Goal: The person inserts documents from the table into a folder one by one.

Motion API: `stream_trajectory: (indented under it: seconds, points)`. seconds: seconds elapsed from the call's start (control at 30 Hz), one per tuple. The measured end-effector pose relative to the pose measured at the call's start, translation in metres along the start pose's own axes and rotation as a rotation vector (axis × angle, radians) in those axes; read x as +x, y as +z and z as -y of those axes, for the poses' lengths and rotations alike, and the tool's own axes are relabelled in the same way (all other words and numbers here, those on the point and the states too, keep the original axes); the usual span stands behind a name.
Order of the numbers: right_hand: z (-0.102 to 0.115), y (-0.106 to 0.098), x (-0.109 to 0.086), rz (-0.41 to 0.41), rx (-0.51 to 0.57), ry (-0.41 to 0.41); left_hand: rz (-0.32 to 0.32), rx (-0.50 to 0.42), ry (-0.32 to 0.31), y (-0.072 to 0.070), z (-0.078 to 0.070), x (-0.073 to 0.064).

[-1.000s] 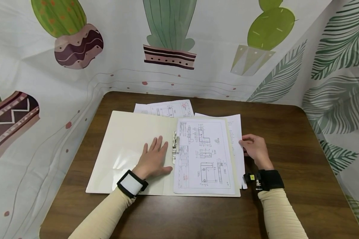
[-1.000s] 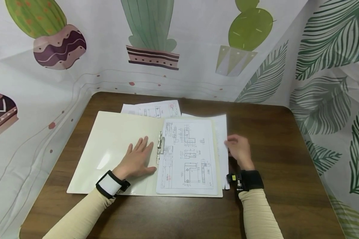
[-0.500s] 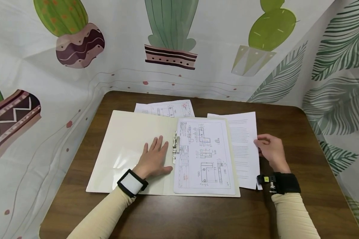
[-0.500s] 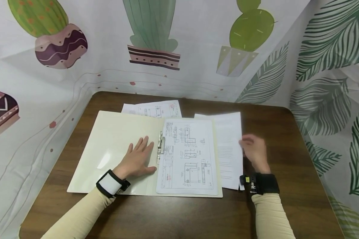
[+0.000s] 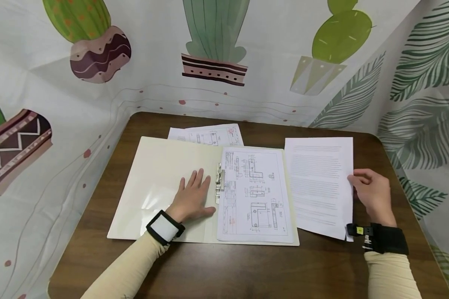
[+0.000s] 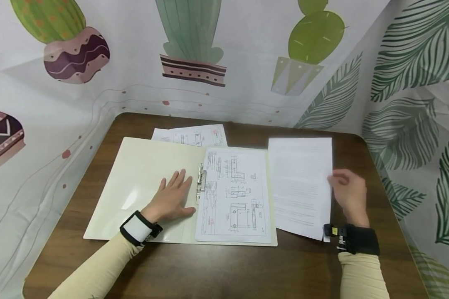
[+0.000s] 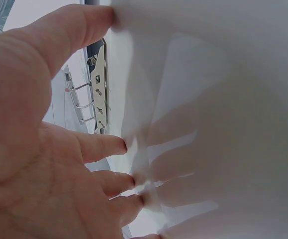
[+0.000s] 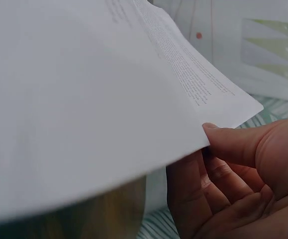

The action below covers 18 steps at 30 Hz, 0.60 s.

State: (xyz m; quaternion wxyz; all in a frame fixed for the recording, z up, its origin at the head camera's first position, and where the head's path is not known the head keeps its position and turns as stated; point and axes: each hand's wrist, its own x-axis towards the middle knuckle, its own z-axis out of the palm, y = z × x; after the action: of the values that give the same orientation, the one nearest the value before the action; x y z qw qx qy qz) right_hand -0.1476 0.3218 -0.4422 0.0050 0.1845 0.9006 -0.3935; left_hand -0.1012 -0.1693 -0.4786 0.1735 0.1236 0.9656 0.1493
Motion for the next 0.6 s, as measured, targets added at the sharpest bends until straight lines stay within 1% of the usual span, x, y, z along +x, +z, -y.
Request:
stream_trajectory:
  seconds: [0.17, 0.3, 0.4, 0.53, 0.6]
  points:
    - [-0.005, -0.016, 0.000, -0.053, -0.004, 0.017, 0.004, 0.002, 0.001, 0.000, 0.001, 0.000]
    - [-0.007, -0.027, -0.001, -0.098, -0.027, 0.009, 0.004, 0.002, 0.000, 0.000, 0.001, 0.001]
    - [-0.008, -0.035, -0.002, -0.132, -0.022, 0.016, 0.001, -0.001, 0.002, 0.001, 0.001, 0.001]
    - [-0.007, -0.049, -0.003, -0.182, 0.042, 0.054, -0.002, 0.000, -0.001, 0.002, 0.001, 0.001]
    - [-0.006, -0.055, -0.004, -0.229, 0.081, 0.072, -0.004, 0.001, -0.002, 0.002, 0.002, 0.001]
